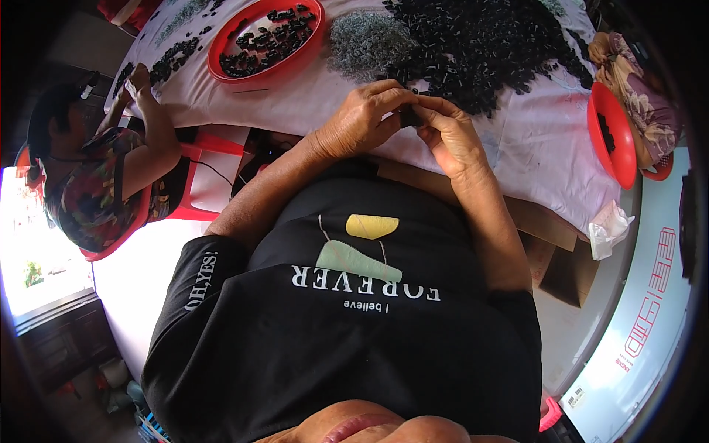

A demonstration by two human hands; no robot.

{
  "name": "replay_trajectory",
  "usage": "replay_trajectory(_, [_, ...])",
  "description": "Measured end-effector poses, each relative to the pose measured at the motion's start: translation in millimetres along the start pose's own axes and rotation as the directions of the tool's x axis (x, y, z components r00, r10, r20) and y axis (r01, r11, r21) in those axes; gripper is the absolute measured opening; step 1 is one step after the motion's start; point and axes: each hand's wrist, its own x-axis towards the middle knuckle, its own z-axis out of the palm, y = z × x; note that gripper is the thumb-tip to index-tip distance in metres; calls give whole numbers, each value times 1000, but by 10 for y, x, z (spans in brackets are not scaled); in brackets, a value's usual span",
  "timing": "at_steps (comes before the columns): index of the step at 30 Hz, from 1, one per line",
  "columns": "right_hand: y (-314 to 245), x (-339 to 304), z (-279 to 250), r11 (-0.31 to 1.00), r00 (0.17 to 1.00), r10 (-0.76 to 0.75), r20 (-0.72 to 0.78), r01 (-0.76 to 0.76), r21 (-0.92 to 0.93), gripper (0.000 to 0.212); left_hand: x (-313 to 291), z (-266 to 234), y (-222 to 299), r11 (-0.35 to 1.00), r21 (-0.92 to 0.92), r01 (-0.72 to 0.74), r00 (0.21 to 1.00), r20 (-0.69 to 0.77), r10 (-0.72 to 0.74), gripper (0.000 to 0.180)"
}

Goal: The person assembles plastic components by hand, picking up small pieces from the table and fitting them together.

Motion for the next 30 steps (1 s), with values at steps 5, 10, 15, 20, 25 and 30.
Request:
replay_trajectory(5, [-1,-7,11,1000,1000,19,-23,-18,19,14,11,31,39,999,-34,4,998,-62,-6,35])
replay_trajectory(10, [2,-10,17,999,999,24,-32,-23,35,15,38,55,16,1000,-20,19,998,-66,-20,34])
replay_trajectory(15, [-30,-32,91,996,991,-83,-103,87,33,15,11,118,-29,990,-102,102,993,-50,-108,30])
replay_trajectory(20, [-52,-55,77,998,988,-67,-136,65,-16,15,-1,121,-18,933,-233,275,956,-34,-290,29])
replay_trajectory(25, [-39,-71,76,999,989,-48,-141,47,-7,16,-43,95,-35,896,-301,327,940,2,-342,31])
replay_trajectory(30, [-32,-71,114,997,985,-74,-154,72,-20,17,-52,83,-50,862,-242,445,892,40,-449,30])
